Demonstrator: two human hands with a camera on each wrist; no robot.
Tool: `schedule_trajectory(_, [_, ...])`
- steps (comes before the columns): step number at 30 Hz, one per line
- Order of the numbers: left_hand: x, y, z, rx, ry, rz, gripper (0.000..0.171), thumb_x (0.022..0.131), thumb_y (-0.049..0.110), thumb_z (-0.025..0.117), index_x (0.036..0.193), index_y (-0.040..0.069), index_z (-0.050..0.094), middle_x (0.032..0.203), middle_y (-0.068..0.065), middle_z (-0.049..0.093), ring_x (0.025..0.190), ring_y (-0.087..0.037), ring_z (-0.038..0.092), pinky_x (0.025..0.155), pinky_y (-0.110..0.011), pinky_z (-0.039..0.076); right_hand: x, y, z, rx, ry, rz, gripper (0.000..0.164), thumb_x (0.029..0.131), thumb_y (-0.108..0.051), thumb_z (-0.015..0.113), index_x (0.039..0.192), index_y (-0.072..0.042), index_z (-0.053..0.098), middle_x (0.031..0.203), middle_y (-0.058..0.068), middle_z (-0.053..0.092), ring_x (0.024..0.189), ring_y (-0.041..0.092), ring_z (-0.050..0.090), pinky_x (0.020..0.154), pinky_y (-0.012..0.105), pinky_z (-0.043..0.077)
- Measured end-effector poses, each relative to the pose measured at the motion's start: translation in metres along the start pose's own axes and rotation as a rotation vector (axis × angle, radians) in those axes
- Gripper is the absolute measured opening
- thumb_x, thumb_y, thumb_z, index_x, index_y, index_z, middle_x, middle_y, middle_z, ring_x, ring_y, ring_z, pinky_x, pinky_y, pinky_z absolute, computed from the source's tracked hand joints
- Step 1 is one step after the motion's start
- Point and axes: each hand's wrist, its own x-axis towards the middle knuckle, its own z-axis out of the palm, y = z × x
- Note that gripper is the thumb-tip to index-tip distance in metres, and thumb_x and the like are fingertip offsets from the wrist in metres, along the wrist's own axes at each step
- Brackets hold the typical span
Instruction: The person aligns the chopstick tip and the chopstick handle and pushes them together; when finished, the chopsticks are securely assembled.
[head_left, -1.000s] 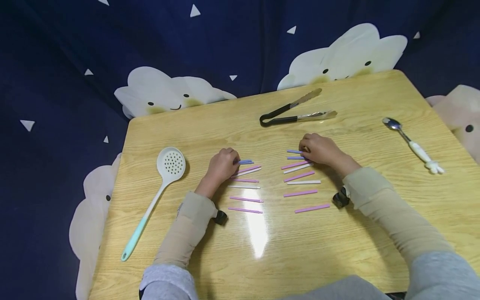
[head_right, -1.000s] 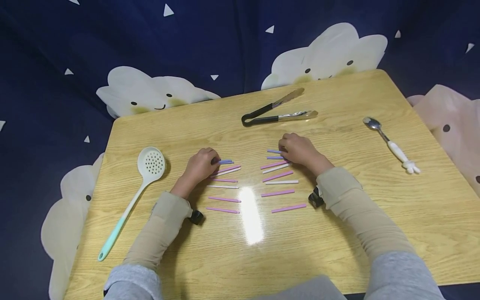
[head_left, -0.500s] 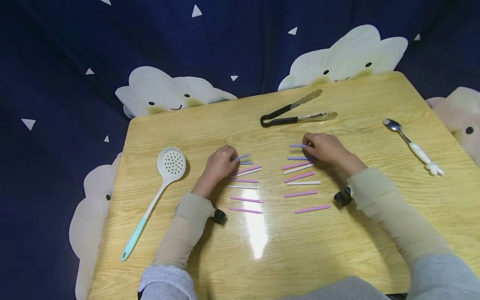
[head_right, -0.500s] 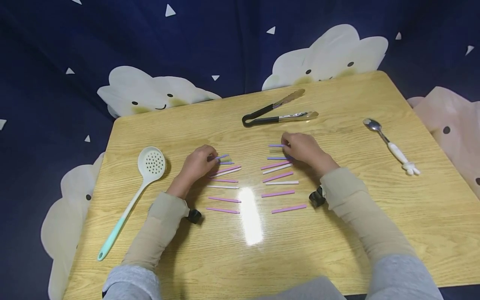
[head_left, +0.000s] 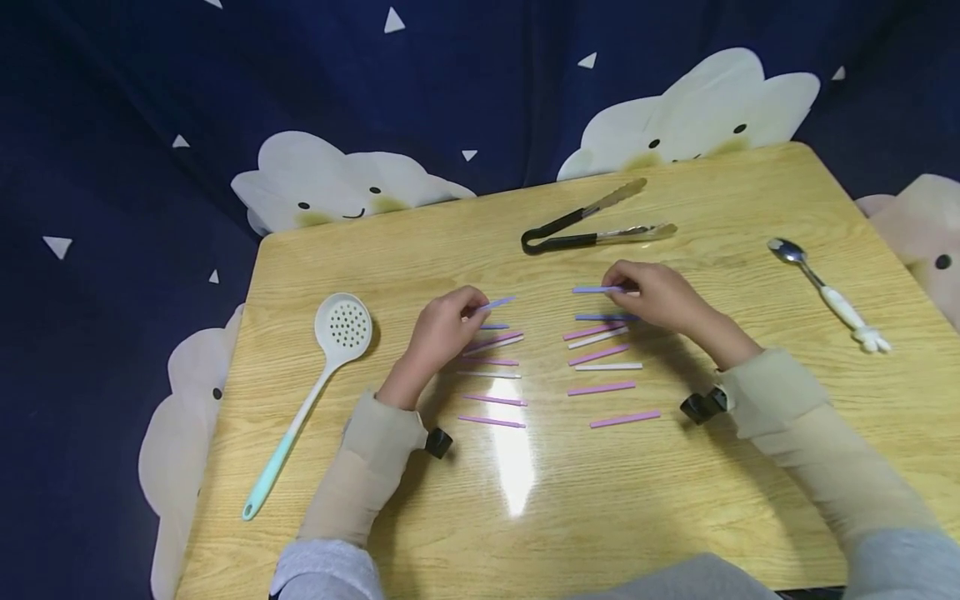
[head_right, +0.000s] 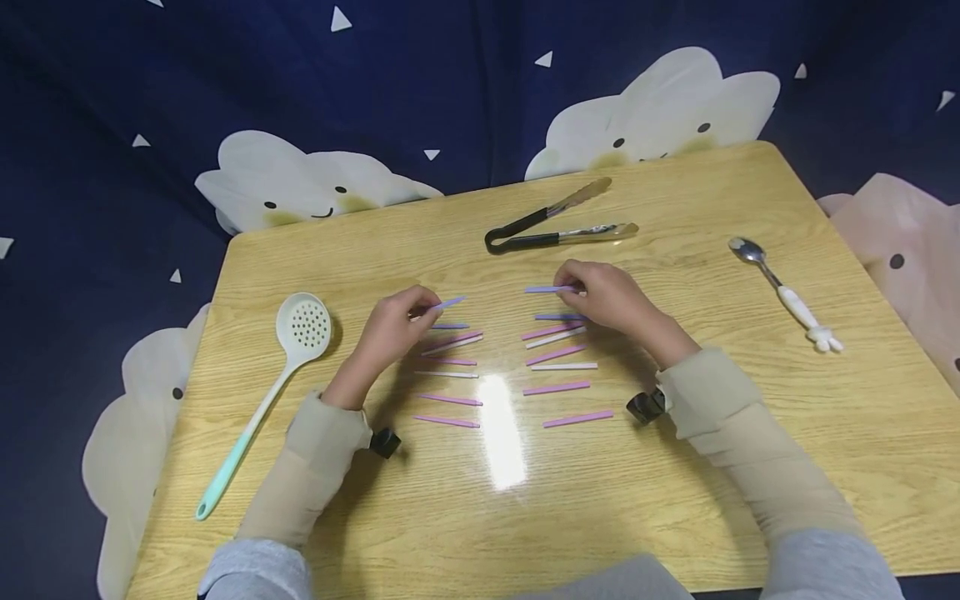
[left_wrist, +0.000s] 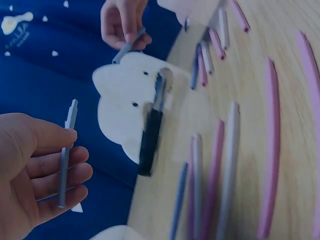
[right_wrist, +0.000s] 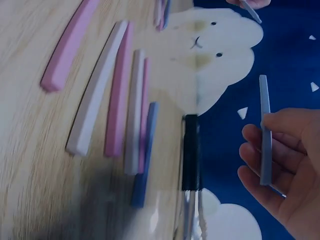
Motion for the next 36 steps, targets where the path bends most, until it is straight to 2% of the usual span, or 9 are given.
schedule_trajectory(7, [-0.008, 0.017, -0.007, -0.067, 0.101, 0.075, 0.01, 0.085, 0.015, 0.061, 0.091, 0.008, 0.065, 0.08, -0.002, 0.061, 0.065, -0.011, 0.053, 0.058, -0.024, 0.044, -0.008, -0.019, -0.003, 0.158, 0.066, -0.073, 0.005, 0.085, -0.005, 0.059, 0.09, -0.004, 0.06, 0.085, 0.008, 0.063, 0.079, 0.02, 0.059, 0.071, 0.035, 0.049])
schedule_trajectory(11, [-0.011, 0.025, -0.008, -0.138, 0.141, 0.128, 0.008, 0.084, 0.012, 0.062, 0.09, 0.007, 0.064, 0.08, -0.002, 0.06, 0.063, -0.011, 0.049, 0.054, -0.023, 0.04, -0.01, -0.029, -0.004, 0.205, 0.093, -0.098, 0.004, 0.084, -0.003, 0.06, 0.088, -0.005, 0.061, 0.083, 0.005, 0.062, 0.077, 0.013, 0.056, 0.069, 0.026, 0.049])
schedule_trajectory(16, [-0.014, 0.033, -0.008, -0.179, 0.154, 0.175, 0.007, 0.084, 0.009, 0.062, 0.089, 0.006, 0.064, 0.079, -0.002, 0.058, 0.061, -0.014, 0.048, 0.052, -0.022, 0.038, -0.013, -0.039, -0.005, 0.277, 0.089, -0.097, 0.006, 0.085, -0.003, 0.059, 0.089, -0.006, 0.061, 0.081, 0.003, 0.061, 0.072, 0.007, 0.054, 0.064, 0.018, 0.046])
schedule_trajectory(29, [-0.018, 0.039, -0.005, -0.205, 0.159, 0.215, 0.009, 0.083, 0.009, 0.063, 0.09, 0.005, 0.068, 0.076, -0.002, 0.059, 0.06, -0.008, 0.046, 0.051, -0.019, 0.039, -0.017, -0.053, -0.008, 0.357, 0.053, -0.104, 0.007, 0.085, -0.006, 0.059, 0.091, -0.007, 0.063, 0.075, 0.001, 0.056, 0.06, 0.014, 0.044, 0.052, 0.021, 0.038])
schedule_trajectory(36, [-0.018, 0.041, -0.005, -0.205, 0.158, 0.219, 0.009, 0.082, 0.008, 0.063, 0.089, 0.005, 0.068, 0.077, -0.002, 0.06, 0.06, -0.008, 0.046, 0.052, -0.019, 0.04, -0.019, -0.054, -0.007, 0.389, 0.043, -0.116, 0.008, 0.085, -0.005, 0.059, 0.091, -0.007, 0.063, 0.074, 0.0, 0.055, 0.059, 0.008, 0.043, 0.051, 0.021, 0.038])
